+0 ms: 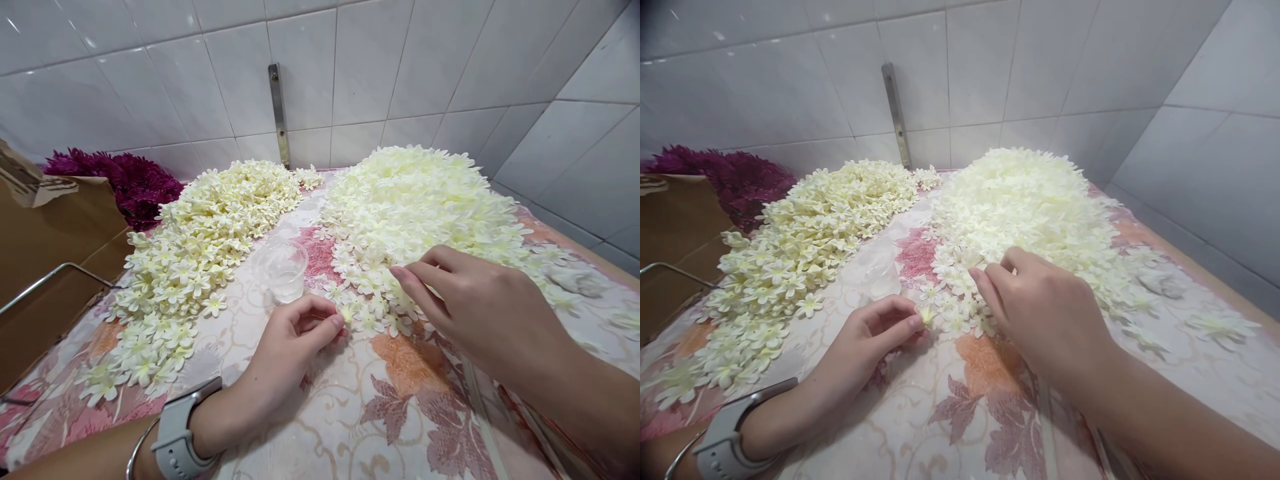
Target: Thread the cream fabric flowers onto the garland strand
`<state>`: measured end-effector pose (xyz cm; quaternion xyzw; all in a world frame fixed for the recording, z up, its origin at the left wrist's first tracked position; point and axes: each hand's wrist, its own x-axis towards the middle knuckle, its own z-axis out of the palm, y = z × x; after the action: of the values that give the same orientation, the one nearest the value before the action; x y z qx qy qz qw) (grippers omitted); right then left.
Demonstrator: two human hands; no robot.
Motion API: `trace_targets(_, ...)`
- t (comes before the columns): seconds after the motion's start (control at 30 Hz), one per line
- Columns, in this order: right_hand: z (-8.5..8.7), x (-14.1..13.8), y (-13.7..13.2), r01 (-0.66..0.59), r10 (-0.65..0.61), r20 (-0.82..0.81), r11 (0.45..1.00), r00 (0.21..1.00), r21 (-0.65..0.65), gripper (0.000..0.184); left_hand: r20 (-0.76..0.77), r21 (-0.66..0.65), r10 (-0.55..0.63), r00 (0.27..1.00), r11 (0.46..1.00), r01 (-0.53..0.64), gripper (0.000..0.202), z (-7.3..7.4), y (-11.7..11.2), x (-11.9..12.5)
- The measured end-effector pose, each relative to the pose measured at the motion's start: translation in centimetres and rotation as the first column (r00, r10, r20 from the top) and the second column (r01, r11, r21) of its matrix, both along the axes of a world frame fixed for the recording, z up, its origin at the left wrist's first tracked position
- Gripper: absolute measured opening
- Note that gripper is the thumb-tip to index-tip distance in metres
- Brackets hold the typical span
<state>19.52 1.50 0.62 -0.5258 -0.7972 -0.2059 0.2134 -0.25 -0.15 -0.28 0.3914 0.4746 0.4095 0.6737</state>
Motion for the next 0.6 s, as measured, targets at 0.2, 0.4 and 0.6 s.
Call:
trace_targets(0.2,0.0,-0.6,-0.2,-0.099,0.1,-0.015,0.994,0.995,0.052,0.016,0.09,-0.067,0.023,0.996,0.998,-0.017,0.01,-0.1,-0.1,0.1)
trace_targets(0.4,-0.3,-1.2,-0.2,-0.562,0.546,-0.162,0.823,0.822,-0.08,0.015,0.116,-0.069,-0.007,0.993,0.998,0.015,0.023,0.2,0.2,-0.2)
trace_targets(0.6,-0.9,-1.8,-0.8,-0.588,0.568,-0.177,0.804,0.804,-0.091,0.021,0.123,-0.079,-0.073,0.99,0.993,0.083,0.017,0.1,-0.1,-0.2)
